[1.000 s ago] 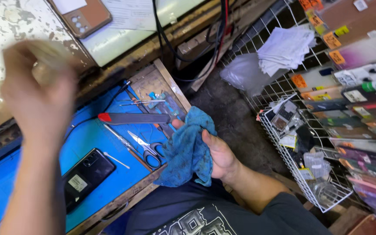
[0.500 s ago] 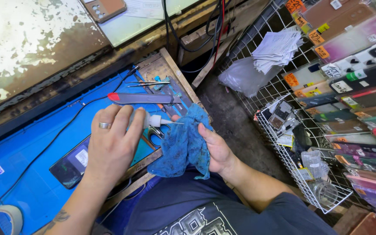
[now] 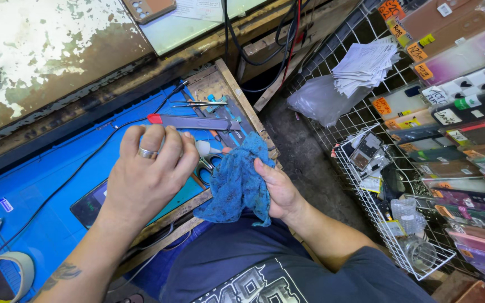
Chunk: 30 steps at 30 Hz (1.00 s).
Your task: The person applies adhesive to the edges of a smartphone back cover, places it onto the phone body, and presses it down. They then wipe the phone with a cloth, clean the adhesive tube, and test the phone's screen responsiveness by tapping the display.
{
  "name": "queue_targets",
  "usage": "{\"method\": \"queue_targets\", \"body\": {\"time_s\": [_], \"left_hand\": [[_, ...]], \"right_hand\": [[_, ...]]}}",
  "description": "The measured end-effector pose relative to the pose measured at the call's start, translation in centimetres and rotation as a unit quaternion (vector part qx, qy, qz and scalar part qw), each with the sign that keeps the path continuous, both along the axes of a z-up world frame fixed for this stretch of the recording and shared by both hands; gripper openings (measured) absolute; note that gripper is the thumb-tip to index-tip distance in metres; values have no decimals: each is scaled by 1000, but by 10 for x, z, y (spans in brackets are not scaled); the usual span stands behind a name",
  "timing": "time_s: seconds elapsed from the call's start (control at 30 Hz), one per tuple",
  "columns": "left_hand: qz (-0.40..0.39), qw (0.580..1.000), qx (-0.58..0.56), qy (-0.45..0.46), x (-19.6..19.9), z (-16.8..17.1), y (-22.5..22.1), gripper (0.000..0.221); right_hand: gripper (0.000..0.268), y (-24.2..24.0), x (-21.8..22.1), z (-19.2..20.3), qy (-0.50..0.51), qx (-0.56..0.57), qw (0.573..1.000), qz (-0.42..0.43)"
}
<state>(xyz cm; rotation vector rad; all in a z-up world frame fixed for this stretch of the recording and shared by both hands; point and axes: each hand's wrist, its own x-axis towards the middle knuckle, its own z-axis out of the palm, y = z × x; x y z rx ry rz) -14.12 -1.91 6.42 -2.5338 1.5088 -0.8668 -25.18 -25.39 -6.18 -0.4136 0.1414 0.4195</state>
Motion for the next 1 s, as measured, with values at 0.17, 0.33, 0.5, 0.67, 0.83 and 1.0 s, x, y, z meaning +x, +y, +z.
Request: {"method": "queue_targets", "body": {"time_s": [0.17,0.33,0.5,0.67,0.83,1.0], "left_hand": [[8,1000,22,-3,0,6,1,28],[9,1000,20,-9,-2,8,1,25],[10,1000,17,-4,-4,9,2,25],[9,1000,8,1,-5,7,3,25],[22,997,-41,56,-7,-6,6,26],[74,913,-263,304,-2,-42,33,44]], "right_hand": [[63,-1,0,-1,9,-2,1000,-10],[62,0,-1,-1,-7,0,1000,-12],[62,1,0,-2,-9,-6,1000,-14],[62,2,0,0,-1,-9,1000,-16],[60,3,-1,5,8,-33,999,-34],[52,-7,-6,13,-67,-104,989,-85]]}}
